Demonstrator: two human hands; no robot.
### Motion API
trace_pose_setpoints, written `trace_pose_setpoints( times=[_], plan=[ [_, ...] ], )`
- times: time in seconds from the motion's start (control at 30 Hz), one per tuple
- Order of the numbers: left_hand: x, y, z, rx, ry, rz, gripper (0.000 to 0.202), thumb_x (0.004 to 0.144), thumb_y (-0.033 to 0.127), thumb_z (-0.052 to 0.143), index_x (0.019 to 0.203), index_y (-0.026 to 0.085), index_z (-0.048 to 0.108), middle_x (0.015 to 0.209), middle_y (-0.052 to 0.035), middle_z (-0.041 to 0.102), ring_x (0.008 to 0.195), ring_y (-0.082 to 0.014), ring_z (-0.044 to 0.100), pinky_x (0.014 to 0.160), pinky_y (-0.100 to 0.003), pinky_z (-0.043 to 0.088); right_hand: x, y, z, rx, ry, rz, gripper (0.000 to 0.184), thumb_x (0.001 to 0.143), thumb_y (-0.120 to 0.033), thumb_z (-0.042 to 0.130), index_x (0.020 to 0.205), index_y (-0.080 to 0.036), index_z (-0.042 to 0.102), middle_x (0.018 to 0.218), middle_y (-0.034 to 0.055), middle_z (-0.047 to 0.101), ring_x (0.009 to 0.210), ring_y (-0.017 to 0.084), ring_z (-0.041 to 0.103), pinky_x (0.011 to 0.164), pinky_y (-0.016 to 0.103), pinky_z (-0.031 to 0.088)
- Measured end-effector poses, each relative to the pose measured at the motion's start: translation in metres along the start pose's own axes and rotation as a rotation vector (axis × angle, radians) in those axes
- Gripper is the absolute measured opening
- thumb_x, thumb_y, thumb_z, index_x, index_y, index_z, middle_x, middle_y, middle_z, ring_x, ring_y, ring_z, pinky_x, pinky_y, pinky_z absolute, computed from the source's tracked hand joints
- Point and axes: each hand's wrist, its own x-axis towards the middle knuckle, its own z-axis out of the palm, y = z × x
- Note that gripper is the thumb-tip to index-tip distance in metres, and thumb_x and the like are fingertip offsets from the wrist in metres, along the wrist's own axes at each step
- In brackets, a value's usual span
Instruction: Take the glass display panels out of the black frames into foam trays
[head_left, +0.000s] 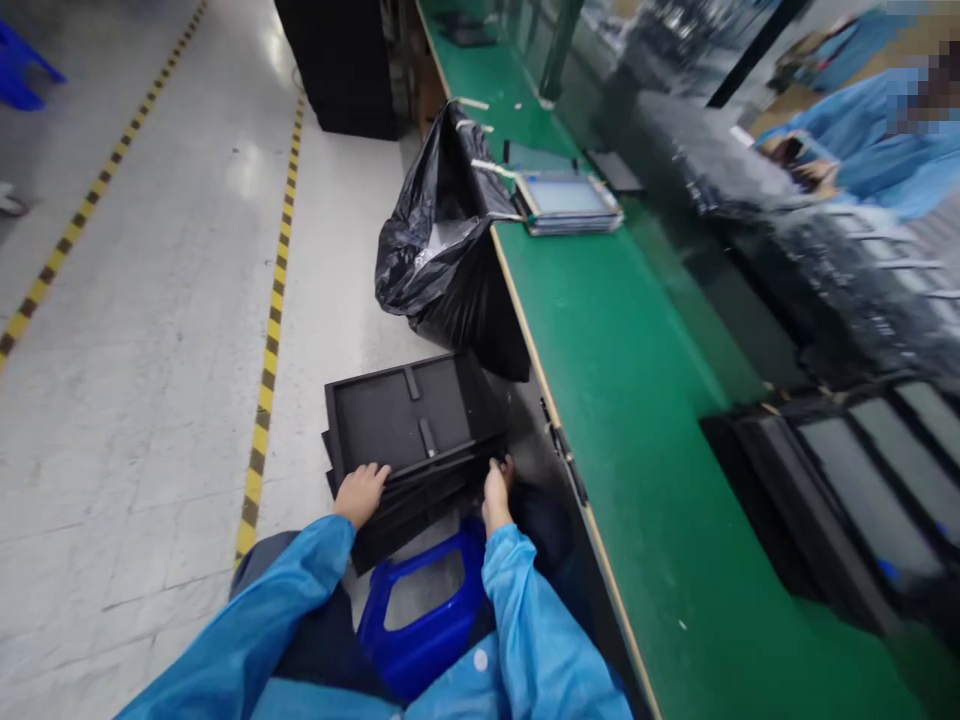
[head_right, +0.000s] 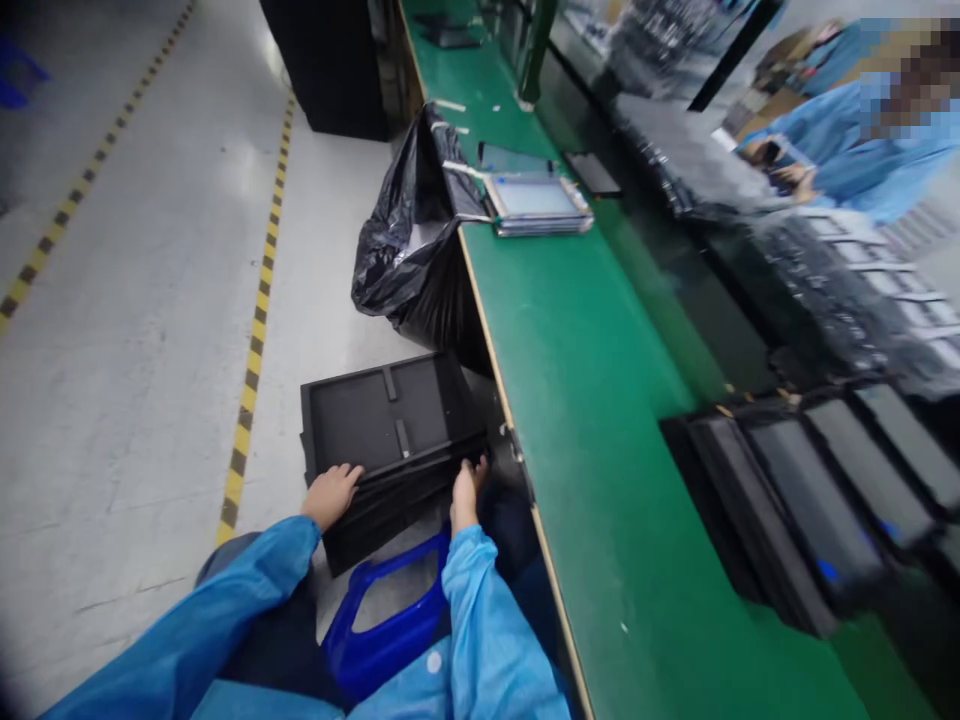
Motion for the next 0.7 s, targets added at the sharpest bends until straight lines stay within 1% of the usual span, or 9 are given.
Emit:
trace_pose_setpoints(
  times=[0.13,0.27,0.33,0.43,0.47,0.5,0.57,0.63,0.7],
  plan=[
    [-0.005,-0.003,-0.025,0.012,0.021,-0.128,0.039,0.102,0.033,0.070,0.137,0.018,0.065,0.138,-0.0123,0.067,0.119,-0.0292,0.069,0.098,-0.051,0.060,-0.047,-0.041,-0.040,0.013,-0.108,-0.101,0.033,0.102,-0.037,0.072,0.129,-0.018,0.068,0.133,0.0102,0.071,0.115,0.027,0.071,0.098,0.050,0.060],
    [-0.008,-0.021,-0.050,0.002,0.045,-0.287,0.039,0.102,0.034,0.070,0.137,0.018,0.064,0.138,-0.0125,0.067,0.118,-0.0292,0.069,0.097,-0.051,0.061,-0.117,-0.067,-0.090,0.012,-0.270,-0.248,0.028,0.095,-0.040,0.070,0.113,-0.020,0.078,0.111,0.0082,0.082,0.102,0.025,0.077,0.091,0.039,0.063],
    [-0.011,-0.028,-0.062,-0.006,0.045,-0.332,0.038,0.102,0.034,0.070,0.137,0.018,0.065,0.136,-0.0123,0.068,0.115,-0.0285,0.070,0.096,-0.050,0.061,-0.151,-0.086,-0.122,0.017,-0.355,-0.353,0.028,0.091,-0.039,0.068,0.110,-0.021,0.081,0.107,0.0079,0.084,0.099,0.025,0.079,0.089,0.037,0.064],
    [-0.018,-0.031,-0.080,-0.030,0.059,-0.330,0.038,0.102,0.033,0.070,0.137,0.018,0.065,0.137,-0.0123,0.067,0.114,-0.0279,0.071,0.095,-0.050,0.062,-0.182,-0.126,-0.176,0.019,-0.406,-0.544,0.024,0.093,-0.032,0.067,0.110,-0.027,0.084,0.117,0.0073,0.082,0.116,0.026,0.075,0.108,0.042,0.057],
    [-0.021,-0.030,-0.087,-0.039,0.069,-0.321,0.038,0.102,0.033,0.070,0.136,0.017,0.065,0.137,-0.0122,0.067,0.115,-0.0280,0.071,0.096,-0.050,0.062,-0.185,-0.140,-0.195,0.007,-0.385,-0.638,0.024,0.094,-0.029,0.066,0.110,-0.028,0.084,0.121,0.0074,0.081,0.123,0.027,0.071,0.114,0.045,0.052],
    [-0.026,-0.028,-0.095,-0.049,0.083,-0.314,0.037,0.102,0.032,0.071,0.136,0.017,0.065,0.137,-0.0121,0.067,0.115,-0.0281,0.070,0.096,-0.050,0.061,-0.183,-0.153,-0.212,-0.074,-0.319,-0.799,0.026,0.097,-0.027,0.062,0.114,-0.028,0.083,0.121,0.0084,0.080,0.126,0.028,0.069,0.115,0.048,0.050],
    [-0.040,-0.023,-0.115,-0.067,0.123,-0.310,0.035,0.101,0.031,0.071,0.133,0.017,0.067,0.136,-0.0117,0.068,0.116,-0.0281,0.070,0.097,-0.050,0.061,-0.169,-0.173,-0.236,-0.203,-0.079,-0.957,0.030,0.101,-0.026,0.054,0.112,-0.026,0.082,0.119,0.0106,0.080,0.126,0.028,0.069,0.114,0.051,0.051],
    [-0.062,-0.017,-0.141,-0.079,0.185,-0.333,0.031,0.101,0.029,0.072,0.129,0.017,0.068,0.133,-0.0109,0.070,0.114,-0.0271,0.071,0.096,-0.048,0.062,-0.149,-0.180,-0.245,-0.280,0.113,-0.944,0.036,0.103,-0.025,0.045,0.114,-0.020,0.079,0.121,0.0155,0.078,0.127,0.030,0.068,0.111,0.053,0.053],
    [-0.093,-0.007,-0.174,-0.081,0.285,-0.402,0.026,0.101,0.029,0.072,0.124,0.016,0.070,0.126,-0.0094,0.073,0.109,-0.0252,0.072,0.093,-0.046,0.062,-0.132,-0.178,-0.237,-0.304,0.167,-0.868,0.039,0.101,-0.023,0.044,0.118,-0.016,0.078,0.127,0.0216,0.074,0.131,0.034,0.064,0.111,0.059,0.051]
  ],
)
